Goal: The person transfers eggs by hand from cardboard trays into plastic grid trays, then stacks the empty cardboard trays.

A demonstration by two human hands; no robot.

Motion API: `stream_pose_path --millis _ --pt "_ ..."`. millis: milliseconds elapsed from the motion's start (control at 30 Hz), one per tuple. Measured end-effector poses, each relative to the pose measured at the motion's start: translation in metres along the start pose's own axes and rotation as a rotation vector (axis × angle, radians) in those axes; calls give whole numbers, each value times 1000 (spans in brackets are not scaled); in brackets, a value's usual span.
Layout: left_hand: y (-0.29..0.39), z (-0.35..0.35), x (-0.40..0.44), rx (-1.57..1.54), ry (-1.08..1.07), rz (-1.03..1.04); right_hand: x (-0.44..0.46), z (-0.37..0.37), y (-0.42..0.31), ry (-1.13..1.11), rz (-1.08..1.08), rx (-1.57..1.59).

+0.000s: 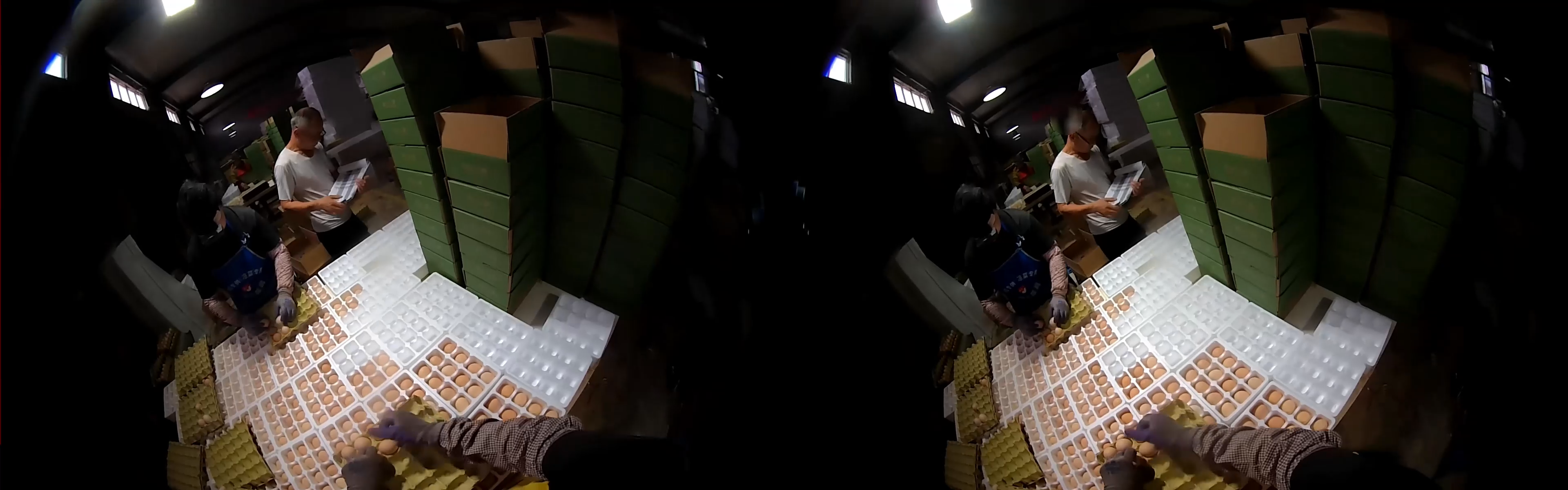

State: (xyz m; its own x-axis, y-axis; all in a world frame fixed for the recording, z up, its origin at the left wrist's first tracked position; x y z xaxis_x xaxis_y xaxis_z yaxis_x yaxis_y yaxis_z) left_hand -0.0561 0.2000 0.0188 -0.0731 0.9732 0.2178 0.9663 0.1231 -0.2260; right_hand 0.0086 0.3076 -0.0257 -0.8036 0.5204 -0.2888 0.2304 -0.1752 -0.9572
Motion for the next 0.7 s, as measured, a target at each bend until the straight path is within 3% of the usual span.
stream_pose_path --millis 33,67,133,233,333,367,433,467,533,600,667,700 --pt "-24 14 -4 -314 -441 -200 4 31 -22 -45 -444 -642" --pt "-56 35 -2 -505 -370 -415 15 61 5 -179 -493 -1041" --pt "-93 43 -2 -728 -145 -553 26 66 41 -56 -235 -948" --pt "-90 45 27 -340 -216 -336 37 62 55 -29 -299 -849" --pt "-48 43 45 -194 -550 -100 8 46 12 -187 -523 -796" --pt "-45 31 48 -142 -571 -203 13 33 1 -44 -558 -699" --pt "-47 55 55 -74 -542 -209 26 15 -22 72 -435 -782" --pt "-45 72 50 -52 -545 -215 53 19 -4 0 -248 -939" --pt "-57 71 52 -174 -500 -162 62 23 -8 -102 -118 -1104" --pt "-71 48 59 -427 -393 -175 97 36 17 11 -173 -1073" --pt "-105 61 49 -817 -425 -533 110 31 30 43 -226 -970" --pt "-109 52 57 -858 -343 -561 105 17 22 10 -275 -864"
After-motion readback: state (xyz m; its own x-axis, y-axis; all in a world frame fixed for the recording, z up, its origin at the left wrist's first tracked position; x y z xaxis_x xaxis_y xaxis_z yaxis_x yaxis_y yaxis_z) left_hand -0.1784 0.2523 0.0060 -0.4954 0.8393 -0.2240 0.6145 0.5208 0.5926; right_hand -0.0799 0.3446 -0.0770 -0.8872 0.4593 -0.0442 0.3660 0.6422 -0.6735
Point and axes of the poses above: each hand's wrist, its own x-axis towards the middle knuckle, its own z-axis out of the palm, y = z × x, the point moved 10 cm from there along x, towards the middle knuckle, and after that the axes turned 10 degrees about x, right-handed, at the moved point
